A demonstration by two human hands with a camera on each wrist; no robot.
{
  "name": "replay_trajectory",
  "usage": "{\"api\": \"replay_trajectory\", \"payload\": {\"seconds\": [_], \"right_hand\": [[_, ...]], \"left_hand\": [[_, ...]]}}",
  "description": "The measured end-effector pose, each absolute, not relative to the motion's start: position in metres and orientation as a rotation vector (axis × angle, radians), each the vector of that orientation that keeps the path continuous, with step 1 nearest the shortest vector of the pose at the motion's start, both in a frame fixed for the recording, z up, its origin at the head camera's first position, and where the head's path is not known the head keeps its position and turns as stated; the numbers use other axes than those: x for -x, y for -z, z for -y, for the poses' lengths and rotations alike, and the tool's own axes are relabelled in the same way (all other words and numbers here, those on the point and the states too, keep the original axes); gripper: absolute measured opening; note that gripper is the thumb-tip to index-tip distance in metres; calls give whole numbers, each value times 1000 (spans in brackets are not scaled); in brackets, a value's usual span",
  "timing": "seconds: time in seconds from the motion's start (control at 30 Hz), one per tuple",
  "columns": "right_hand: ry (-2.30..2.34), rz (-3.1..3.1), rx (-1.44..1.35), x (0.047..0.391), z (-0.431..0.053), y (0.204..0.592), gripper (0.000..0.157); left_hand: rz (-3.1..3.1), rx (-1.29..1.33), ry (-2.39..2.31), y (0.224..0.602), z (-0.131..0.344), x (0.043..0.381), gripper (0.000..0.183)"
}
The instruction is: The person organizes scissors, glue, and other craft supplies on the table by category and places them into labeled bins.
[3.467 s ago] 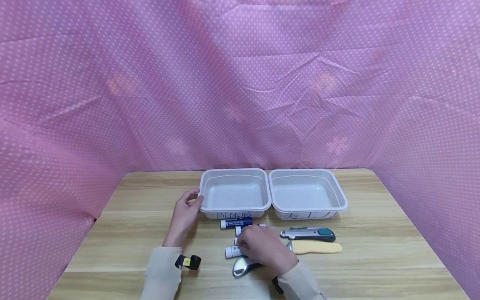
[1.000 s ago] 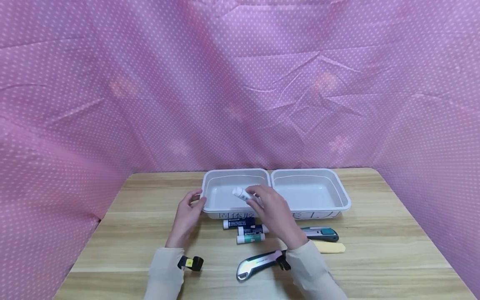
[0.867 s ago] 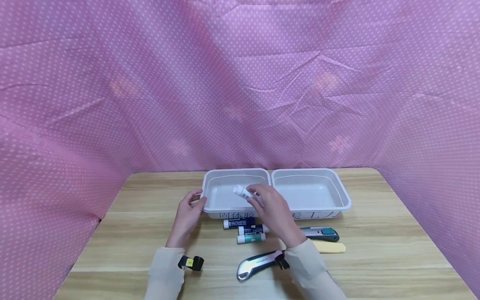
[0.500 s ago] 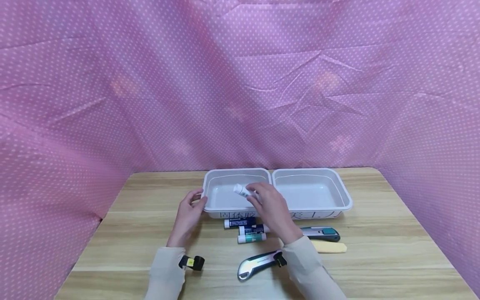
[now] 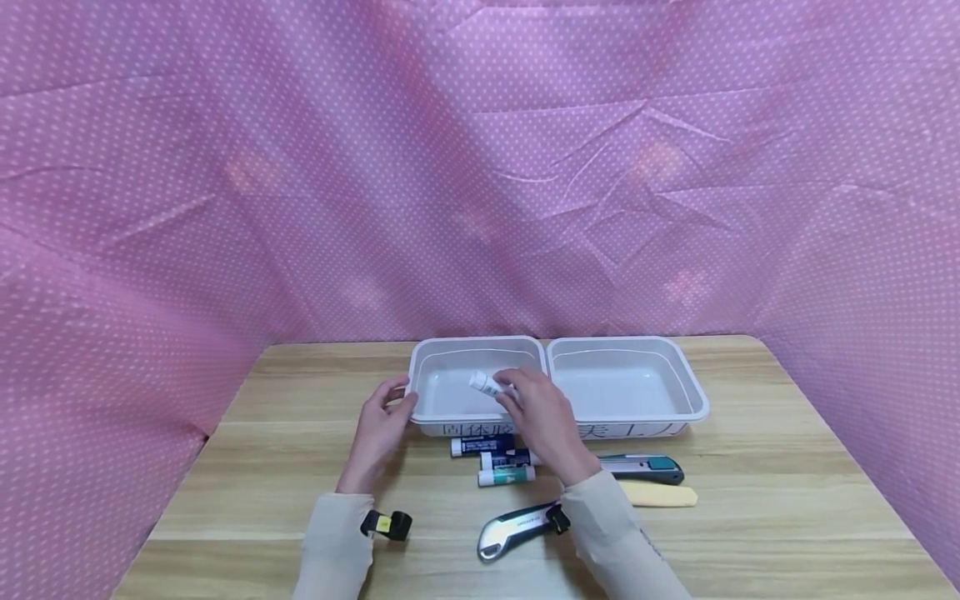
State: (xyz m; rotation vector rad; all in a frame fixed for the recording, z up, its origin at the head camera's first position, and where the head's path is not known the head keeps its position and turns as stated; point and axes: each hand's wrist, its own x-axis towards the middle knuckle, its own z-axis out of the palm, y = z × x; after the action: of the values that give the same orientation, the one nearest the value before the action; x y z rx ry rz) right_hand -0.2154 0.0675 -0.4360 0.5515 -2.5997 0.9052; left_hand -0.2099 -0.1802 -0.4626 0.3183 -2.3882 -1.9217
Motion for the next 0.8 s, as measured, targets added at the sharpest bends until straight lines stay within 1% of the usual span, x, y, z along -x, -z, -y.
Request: {"api": "replay_trajectory", "payload": {"seconds": [0.8], "right_hand": [[-824,2663,-561,217,-67,441,25]], "left_hand": [[2386,-281,1909,463,181,210,44]]}}
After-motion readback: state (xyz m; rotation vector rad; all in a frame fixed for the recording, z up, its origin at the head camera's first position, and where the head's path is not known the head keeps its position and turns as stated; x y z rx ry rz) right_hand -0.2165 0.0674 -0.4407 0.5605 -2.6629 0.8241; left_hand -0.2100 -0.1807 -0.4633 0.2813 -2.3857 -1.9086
